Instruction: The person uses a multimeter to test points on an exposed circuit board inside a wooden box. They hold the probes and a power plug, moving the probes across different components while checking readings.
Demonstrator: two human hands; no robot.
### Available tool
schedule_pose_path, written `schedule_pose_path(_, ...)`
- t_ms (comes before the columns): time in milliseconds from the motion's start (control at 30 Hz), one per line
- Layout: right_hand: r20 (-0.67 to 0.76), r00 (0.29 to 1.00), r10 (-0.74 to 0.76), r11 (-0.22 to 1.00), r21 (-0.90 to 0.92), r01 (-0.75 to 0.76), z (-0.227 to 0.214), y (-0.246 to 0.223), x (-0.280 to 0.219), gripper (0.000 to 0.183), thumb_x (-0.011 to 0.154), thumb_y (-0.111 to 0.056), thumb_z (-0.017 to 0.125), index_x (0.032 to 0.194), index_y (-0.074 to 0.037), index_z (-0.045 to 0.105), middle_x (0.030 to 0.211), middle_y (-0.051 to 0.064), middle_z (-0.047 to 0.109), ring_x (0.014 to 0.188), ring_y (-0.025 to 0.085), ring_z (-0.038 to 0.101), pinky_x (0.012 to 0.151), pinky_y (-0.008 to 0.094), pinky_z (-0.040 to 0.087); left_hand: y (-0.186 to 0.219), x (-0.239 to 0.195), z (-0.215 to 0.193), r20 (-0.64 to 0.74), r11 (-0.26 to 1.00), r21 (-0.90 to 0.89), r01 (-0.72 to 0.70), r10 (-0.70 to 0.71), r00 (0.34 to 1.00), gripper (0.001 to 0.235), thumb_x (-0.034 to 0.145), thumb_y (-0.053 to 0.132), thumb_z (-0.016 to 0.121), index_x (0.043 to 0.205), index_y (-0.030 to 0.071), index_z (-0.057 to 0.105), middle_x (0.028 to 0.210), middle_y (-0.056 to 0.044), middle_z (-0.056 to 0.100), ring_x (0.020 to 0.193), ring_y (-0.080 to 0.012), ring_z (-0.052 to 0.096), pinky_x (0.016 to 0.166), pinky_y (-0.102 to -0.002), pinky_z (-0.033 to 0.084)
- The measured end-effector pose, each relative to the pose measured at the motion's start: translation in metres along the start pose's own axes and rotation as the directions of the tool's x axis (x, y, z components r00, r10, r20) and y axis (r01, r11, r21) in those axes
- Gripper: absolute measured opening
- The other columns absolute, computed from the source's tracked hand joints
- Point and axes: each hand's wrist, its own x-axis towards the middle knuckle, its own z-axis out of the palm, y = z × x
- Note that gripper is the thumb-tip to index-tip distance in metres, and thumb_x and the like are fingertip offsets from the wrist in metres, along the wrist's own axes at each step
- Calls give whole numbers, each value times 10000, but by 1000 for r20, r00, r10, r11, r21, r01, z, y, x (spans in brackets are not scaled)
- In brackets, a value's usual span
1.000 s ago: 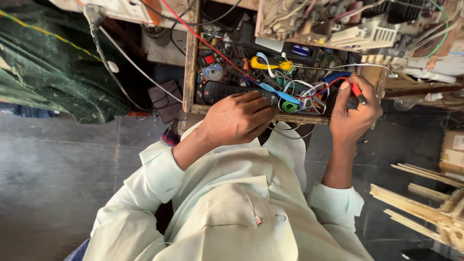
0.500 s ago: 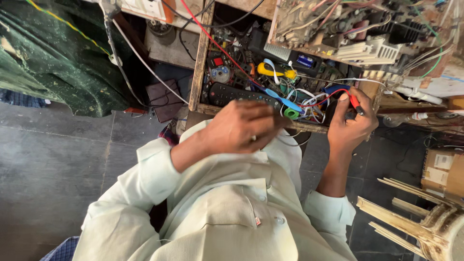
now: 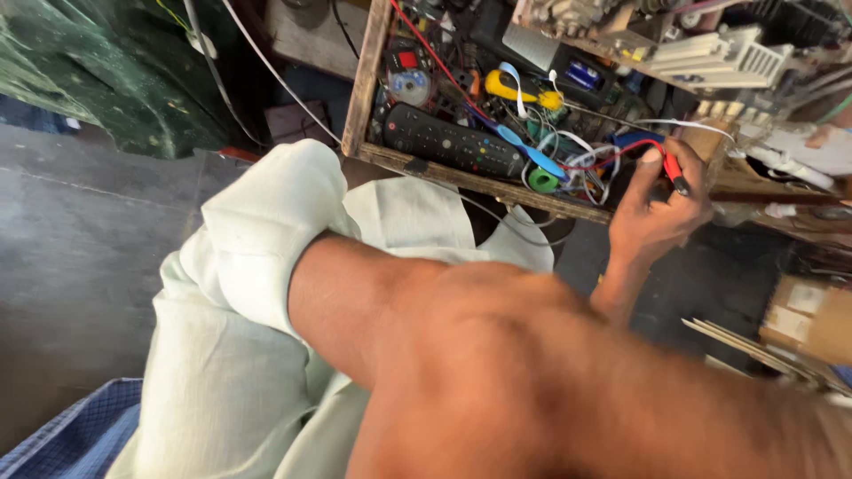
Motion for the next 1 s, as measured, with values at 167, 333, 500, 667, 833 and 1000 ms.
schedule_pose_path(167,-74,984,-165,986,4,165,-5,-33,9,252,1205,-151,696,1222,100,686,1146,230,708,1019,321,693,901,429,562,-14,-6,-38,93,995,85,-43,35,995,208,965,65,804,1119,-15,689,820,-58,588,732,-208,625,622,-361,529)
schedule_pose_path(333,-19,1000,-6,990,143,9,-6,-39,14,266,1147,-116,609,1278,105,677,1184,251,691,1032,289,703,897,392,586,-12,-11,-51,105,991,136,-2,-12,994,197,976,56,801,1097,-25,668,828,-59,585,739,-201,607,634,-359,521)
schedule_pose_path(500,-30,990,-137,990,-22,136,-3,-18,-1,209,1168,-101,641,1210,96,696,1157,223,741,1067,325,751,937,396,586,-25,-8,-35,66,997,63,-38,34,997,193,987,47,799,1075,-34,647,835,-61,582,745,-194,589,647,-358,513)
schedule_pose_path(667,-21,998,-65,998,-4,65,-9,-14,6,220,1120,-90,645,1221,92,716,1171,211,747,1022,331,753,911,394,580,-14,-9,-37,36,995,99,13,-17,999,197,998,37,796,1053,-44,626,843,-63,578,752,-188,571,659,-356,505)
schedule_pose_path(833,-53,994,-92,996,5,92,-2,-13,3,224,1102,-62,633,1242,98,703,1181,214,745,1050,316,759,937,377,593,-14,-35,-64,-41,992,69,108,-105,994,207,1008,28,793,1031,-54,605,851,-65,575,758,-181,554,672,-354,497)
schedule_pose_path(1000,-54,996,-71,997,38,73,-5,-8,0,224,1105,-62,686,1268,92,694,1164,207,747,993,297,747,882,371,577,-69,-96,-83,-419,884,64,464,-398,816,223,1019,19,791,1009,-64,584,858,-66,572,765,-174,536,684,-353,489)
